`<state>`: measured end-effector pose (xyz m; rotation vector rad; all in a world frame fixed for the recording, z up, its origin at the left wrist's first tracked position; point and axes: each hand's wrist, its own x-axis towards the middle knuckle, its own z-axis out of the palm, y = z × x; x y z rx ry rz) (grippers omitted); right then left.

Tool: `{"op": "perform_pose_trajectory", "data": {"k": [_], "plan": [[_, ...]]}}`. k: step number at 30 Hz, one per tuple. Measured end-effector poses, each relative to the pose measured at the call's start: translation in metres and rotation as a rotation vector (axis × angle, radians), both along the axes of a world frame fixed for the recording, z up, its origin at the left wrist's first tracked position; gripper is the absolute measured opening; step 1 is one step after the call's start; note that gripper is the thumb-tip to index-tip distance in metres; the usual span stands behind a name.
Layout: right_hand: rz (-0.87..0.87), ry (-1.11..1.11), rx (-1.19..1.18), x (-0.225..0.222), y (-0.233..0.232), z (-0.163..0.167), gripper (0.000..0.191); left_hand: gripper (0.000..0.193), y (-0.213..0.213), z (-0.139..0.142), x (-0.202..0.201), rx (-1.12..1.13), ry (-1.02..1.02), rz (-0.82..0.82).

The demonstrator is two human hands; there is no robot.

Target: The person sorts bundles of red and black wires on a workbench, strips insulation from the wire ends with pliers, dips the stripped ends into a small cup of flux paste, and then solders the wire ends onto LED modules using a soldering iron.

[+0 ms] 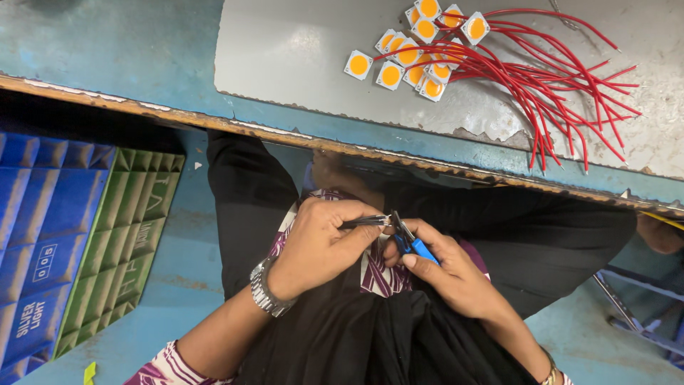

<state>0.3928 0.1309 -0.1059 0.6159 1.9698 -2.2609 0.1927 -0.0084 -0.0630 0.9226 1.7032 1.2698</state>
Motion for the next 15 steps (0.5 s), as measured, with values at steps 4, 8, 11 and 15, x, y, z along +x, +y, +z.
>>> {"op": "perform_pose_trajectory", "data": {"k": [4,8,11,15], "plan": [[0.006,-0.005,-0.012,0.0001,0.0007,0.0018,0.043,0.016,0.0009,0.0005,-0.0011,0.05,-0.019,-0.015],[0.004,-0.002,-0.021,-0.0006,-0.0002,0.0012,0.043,0.017,0.0017,-0.0011,-0.0019,0.037,0.007,-0.02],[-0.004,0.012,-0.022,-0.0009,-0.0015,0.0009,0.044,0.018,0.0029,-0.0026,-0.0014,0.041,-0.007,-0.013],[-0.012,0.018,-0.035,-0.0014,-0.0016,0.001,0.044,0.019,0.0031,-0.004,-0.0011,0.031,-0.024,-0.006]]}}
